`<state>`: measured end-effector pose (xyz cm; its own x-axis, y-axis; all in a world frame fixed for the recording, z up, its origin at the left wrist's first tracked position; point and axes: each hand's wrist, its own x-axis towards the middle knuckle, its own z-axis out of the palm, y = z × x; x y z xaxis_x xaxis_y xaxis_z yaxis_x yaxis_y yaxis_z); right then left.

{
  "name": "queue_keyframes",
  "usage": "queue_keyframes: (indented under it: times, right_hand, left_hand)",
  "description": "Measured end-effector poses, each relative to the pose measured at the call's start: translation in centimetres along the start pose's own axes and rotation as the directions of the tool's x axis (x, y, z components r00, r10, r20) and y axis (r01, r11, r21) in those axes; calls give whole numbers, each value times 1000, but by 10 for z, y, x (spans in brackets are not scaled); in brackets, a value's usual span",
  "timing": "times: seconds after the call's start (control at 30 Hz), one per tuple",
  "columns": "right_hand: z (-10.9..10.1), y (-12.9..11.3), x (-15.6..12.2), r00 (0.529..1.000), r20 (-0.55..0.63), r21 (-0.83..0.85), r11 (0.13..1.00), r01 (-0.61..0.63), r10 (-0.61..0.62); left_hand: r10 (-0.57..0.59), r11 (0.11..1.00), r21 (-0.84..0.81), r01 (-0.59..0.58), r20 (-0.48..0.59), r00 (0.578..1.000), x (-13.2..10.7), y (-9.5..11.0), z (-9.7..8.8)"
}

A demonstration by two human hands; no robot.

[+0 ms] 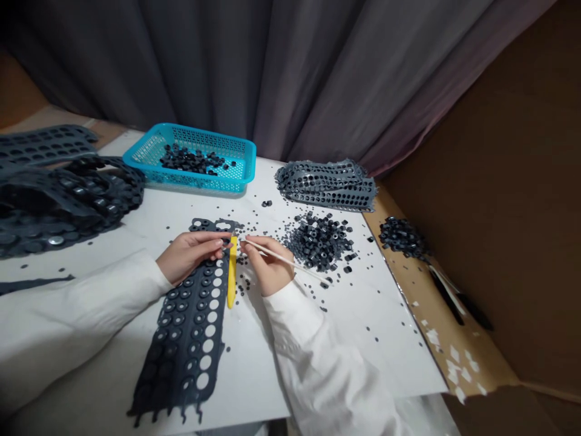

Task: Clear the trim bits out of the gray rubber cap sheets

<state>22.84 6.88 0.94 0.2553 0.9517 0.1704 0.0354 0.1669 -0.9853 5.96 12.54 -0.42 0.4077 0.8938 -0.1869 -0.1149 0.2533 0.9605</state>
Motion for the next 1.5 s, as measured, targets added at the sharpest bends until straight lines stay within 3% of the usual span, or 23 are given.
queue_keyframes:
  times: [0.1,0.2,0.27,0.47,0.63,1.07,1.5]
  right_hand:
    - [2,-4,-1,995,-24,-150,985,88,-92]
    - [3,-8,-2,956,52,-255,922,292,-289]
    - [4,-8,-3,936,91,-249,902,352,-340]
    - [11,-3,-12,974,93,-61,975,212,-206]
    - [15,-3,-17,980,104,-82,981,179,-170]
    - [17,-3,-20,950,100,-320,895,311,-295]
    - [18,-2,-22,949,86,-313,896,314,-303]
  left_hand:
    - [18,1000,26,-18,14,1000,0,1,0]
    - [32,997,70,-34,30,999,0,2,1]
    - [32,994,105,-34,23,999,-1,4,2]
    - [38,985,170,-39,8,999,-5,13,8]
    - [67,981,182,-62,-21,998,-8,13,13]
    - [95,977,197,-87,-34,995,-7,5,13]
    - [92,978,194,-82,-43,995,-7,4,13]
